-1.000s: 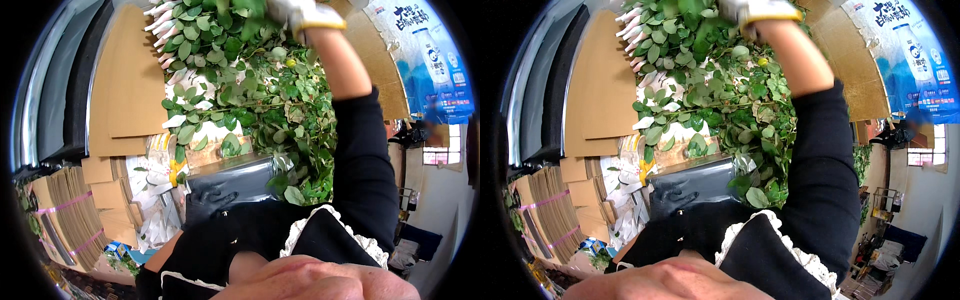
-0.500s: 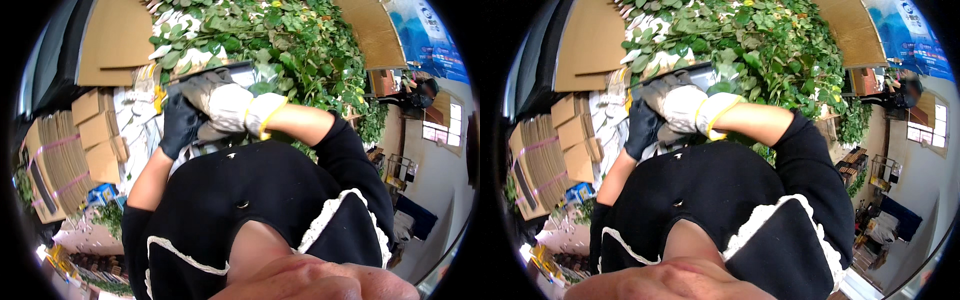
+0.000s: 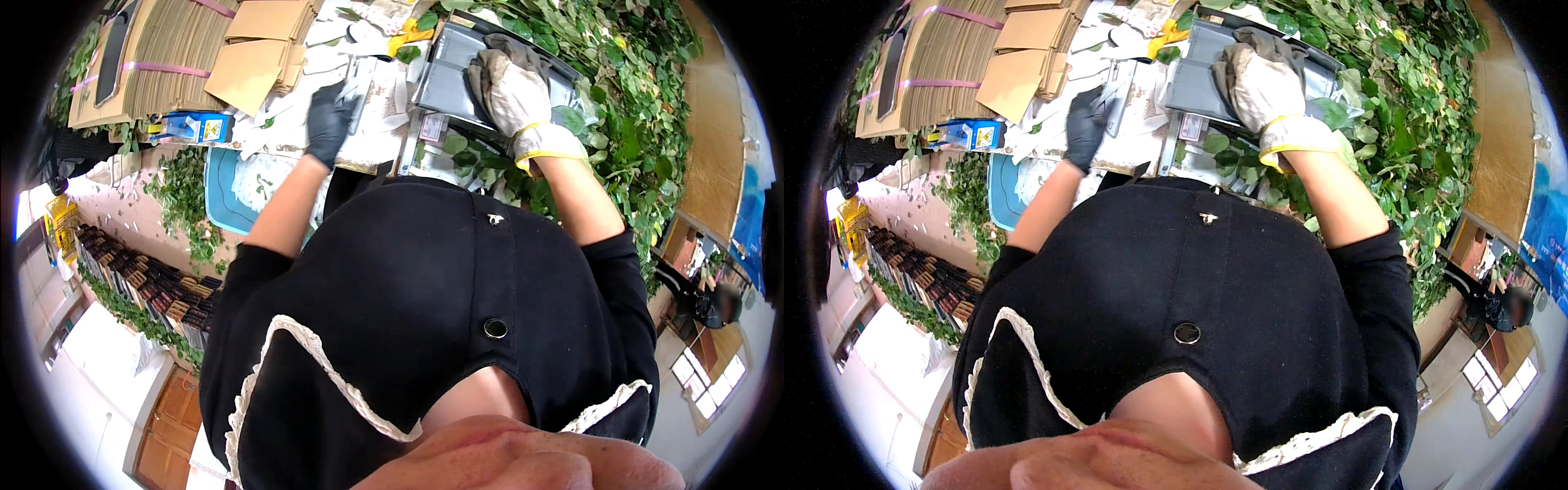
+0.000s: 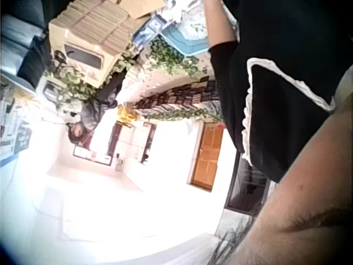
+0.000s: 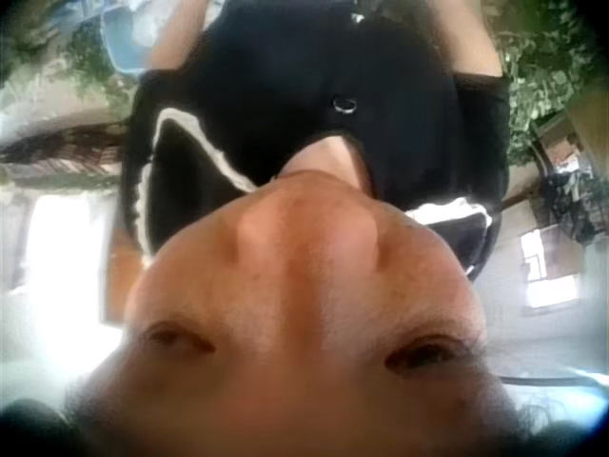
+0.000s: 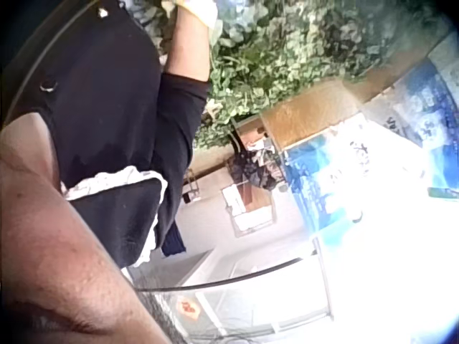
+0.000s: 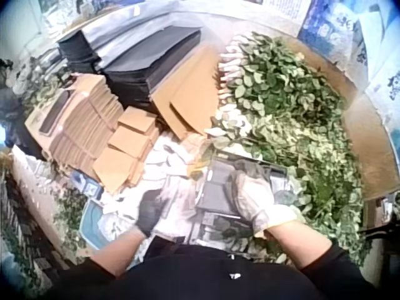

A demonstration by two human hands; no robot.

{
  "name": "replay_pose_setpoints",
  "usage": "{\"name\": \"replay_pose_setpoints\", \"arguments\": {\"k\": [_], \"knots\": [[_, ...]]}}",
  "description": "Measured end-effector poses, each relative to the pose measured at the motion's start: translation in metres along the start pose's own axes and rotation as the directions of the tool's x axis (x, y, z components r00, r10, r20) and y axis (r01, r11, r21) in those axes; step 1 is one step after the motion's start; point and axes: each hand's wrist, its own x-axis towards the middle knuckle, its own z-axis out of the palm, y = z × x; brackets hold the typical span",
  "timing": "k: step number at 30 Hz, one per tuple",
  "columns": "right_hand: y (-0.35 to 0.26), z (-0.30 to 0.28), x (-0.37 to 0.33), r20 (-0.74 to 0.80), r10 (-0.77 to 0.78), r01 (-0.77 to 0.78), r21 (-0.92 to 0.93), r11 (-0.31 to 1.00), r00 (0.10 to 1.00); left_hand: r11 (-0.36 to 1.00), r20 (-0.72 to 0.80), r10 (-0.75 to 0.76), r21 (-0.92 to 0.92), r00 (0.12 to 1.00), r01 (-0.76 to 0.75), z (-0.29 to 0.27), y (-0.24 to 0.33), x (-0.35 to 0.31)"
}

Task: The person wraps individual artificial flower stems in black corrugated paper and places them into a clear plastic bag. The process involves picking up a flower, folding the paper around the stem, and inserting the wrapped item into the bag. This is repeated for multiple flowers.

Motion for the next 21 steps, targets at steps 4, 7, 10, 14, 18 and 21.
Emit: {"name": "replay_pose_setpoints", "arguments": {"k": [4, 7, 10, 14, 18, 21], "knots": [[0.000, 0.005, 0.004, 0.014, -0.033, 0.033, 0.058, 0.998, 0.999, 0.861, -0.013, -0.098, 0.500, 0.995, 0.092, 0.026, 0.023, 0.009], [0.004, 0.003, 0.002, -0.017, -0.014, 0.014, 0.047, 0.999, 1.000, 0.892, 0.279, -0.181, 0.450, 0.943, 0.038, -0.011, -0.010, 0.003], [0.004, -0.008, 0.004, 0.001, -0.022, 0.022, 0.009, 1.000, 1.000, 0.721, 0.663, -0.297, -0.316, 0.687, 0.617, -0.062, 0.007, 0.003], [0.000, -0.005, 0.004, 0.134, 0.096, -0.107, 0.079, 0.991, 0.986, 0.564, 0.851, 0.117, -0.482, 0.513, 0.670, -0.073, 0.048, 0.022], [-0.005, -0.014, 0.009, 0.145, 0.094, -0.095, 0.004, 0.995, 0.985, 0.801, 0.833, 0.174, -0.431, 0.526, 0.417, -0.072, 0.093, 0.062], [0.000, -0.011, 0.007, 0.193, 0.109, -0.111, -0.003, 0.994, 0.975, 0.793, 0.852, 0.249, -0.452, 0.460, 0.408, -0.060, 0.085, 0.078]]}}
